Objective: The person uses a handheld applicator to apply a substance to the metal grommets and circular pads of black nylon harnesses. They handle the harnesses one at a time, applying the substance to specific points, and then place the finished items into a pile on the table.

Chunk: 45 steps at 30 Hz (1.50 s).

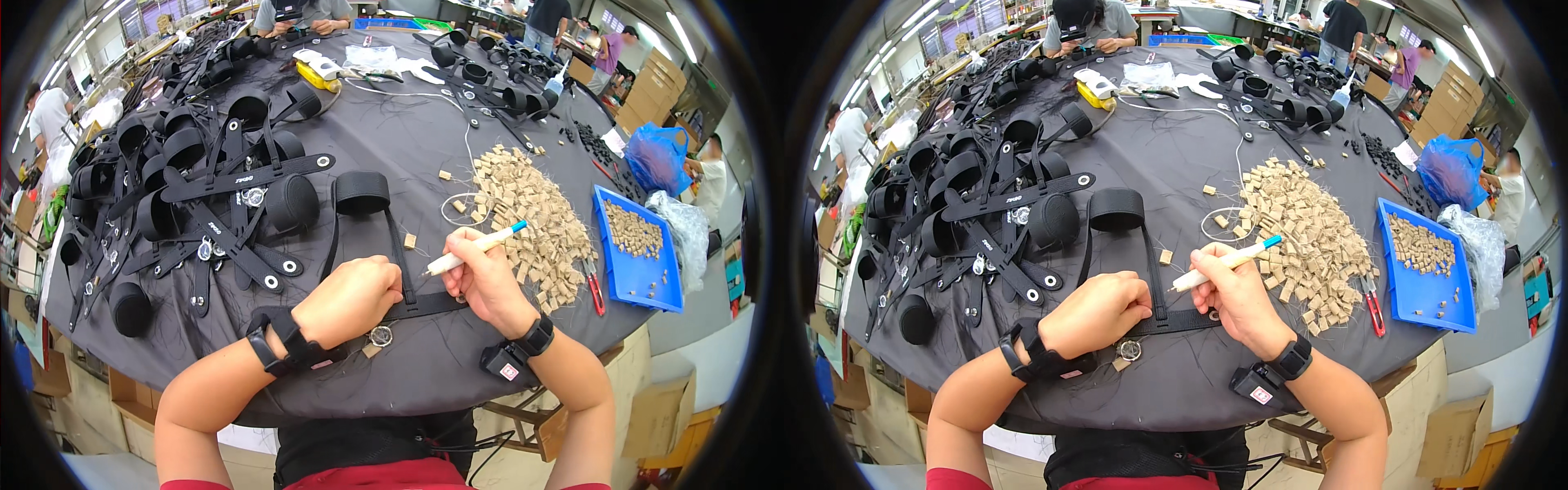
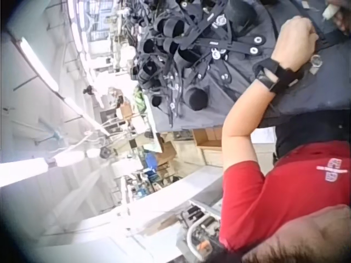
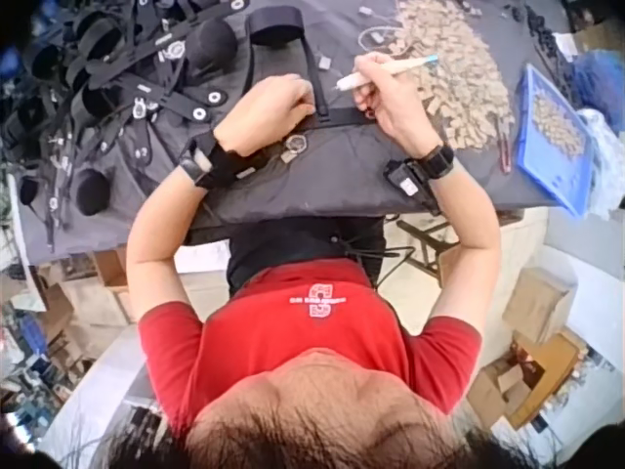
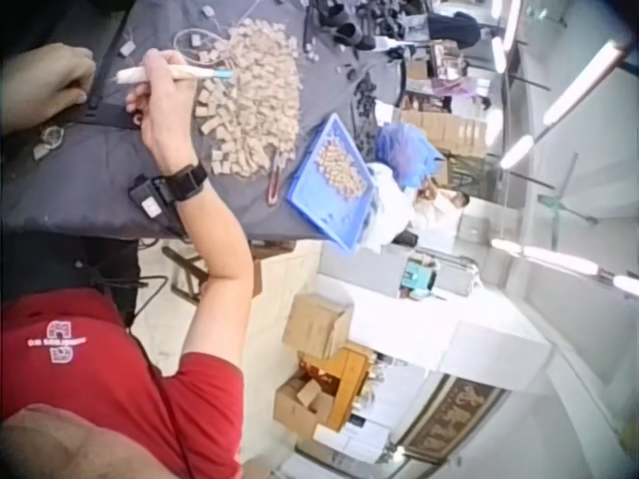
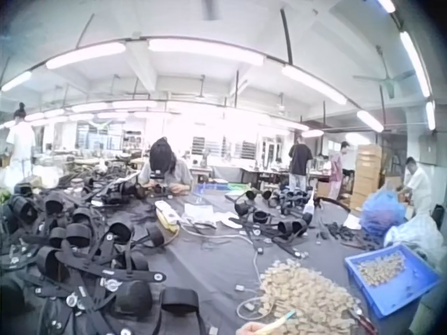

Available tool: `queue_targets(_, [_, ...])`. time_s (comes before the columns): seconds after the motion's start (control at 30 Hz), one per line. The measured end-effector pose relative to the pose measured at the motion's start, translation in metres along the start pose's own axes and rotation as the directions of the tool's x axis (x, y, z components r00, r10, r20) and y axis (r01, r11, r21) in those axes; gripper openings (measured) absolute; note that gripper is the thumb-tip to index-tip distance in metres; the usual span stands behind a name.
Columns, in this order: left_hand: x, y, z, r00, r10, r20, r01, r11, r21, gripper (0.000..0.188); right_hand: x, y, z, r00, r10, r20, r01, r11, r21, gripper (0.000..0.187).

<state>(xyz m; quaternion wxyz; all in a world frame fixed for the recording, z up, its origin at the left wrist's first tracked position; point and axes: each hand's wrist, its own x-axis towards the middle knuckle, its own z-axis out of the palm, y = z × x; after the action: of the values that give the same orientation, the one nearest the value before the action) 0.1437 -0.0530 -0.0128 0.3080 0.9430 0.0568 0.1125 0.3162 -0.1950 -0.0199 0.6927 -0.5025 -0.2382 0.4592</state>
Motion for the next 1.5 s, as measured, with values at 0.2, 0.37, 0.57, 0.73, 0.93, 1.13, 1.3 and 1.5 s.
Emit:
queue_targets(0.2, [0.003, 0.013, -0.002, 0.999, -0.025, -0.024, 0.023, 0.997, -0.071, 0.011, 0.0, 0.003, -0.001, 0.992, -0.01, -0.127, 0.039, 0.974, 0.224, 0.021])
queue_targets(0.37, [0.009, 0.007, 0.002, 0.998, 0.059, 0.009, -0.059, 0.995, -0.075, 0.016, 0.0, 0.007, -0.004, 0.988, -0.022, -0.151, 0.065, 0.956, 0.287, 0.021])
queue_targets(0.57, [0.017, -0.001, -0.002, 0.991, 0.049, 0.124, -0.021, 0.977, -0.213, 0.014, 0.0, 0.006, -0.006, 0.988, -0.032, -0.151, 0.077, 0.95, 0.303, 0.021])
queue_targets(0.73, [0.022, -0.006, -0.003, 0.974, -0.023, 0.227, 0.104, 0.932, -0.348, 0.008, 0.0, 0.006, -0.007, 0.988, -0.04, -0.146, 0.081, 0.954, 0.288, 0.021])
queue_targets(0.93, [0.019, -0.001, -0.003, 0.922, -0.273, 0.276, 0.377, 0.797, -0.471, 0.012, -0.003, 0.007, -0.003, 0.987, -0.116, -0.111, 0.136, 0.973, 0.185, 0.022])
queue_targets(1.13, [0.016, -0.011, -0.001, 0.885, -0.32, 0.338, 0.464, 0.651, -0.6, 0.015, -0.021, 0.004, 0.003, 0.987, -0.159, 0.033, 0.163, 0.972, -0.17, 0.015])
queue_targets(1.3, [0.015, -0.016, -0.001, 0.878, -0.309, 0.366, 0.478, 0.561, -0.675, 0.015, -0.024, 0.007, 0.009, 0.987, -0.15, 0.054, 0.16, 0.93, -0.332, 0.015])
queue_targets(1.5, [0.013, -0.018, -0.003, 0.886, -0.268, 0.378, 0.463, 0.547, -0.698, 0.016, -0.022, 0.009, 0.009, 0.977, -0.175, 0.118, 0.208, 0.897, -0.39, 0.017])
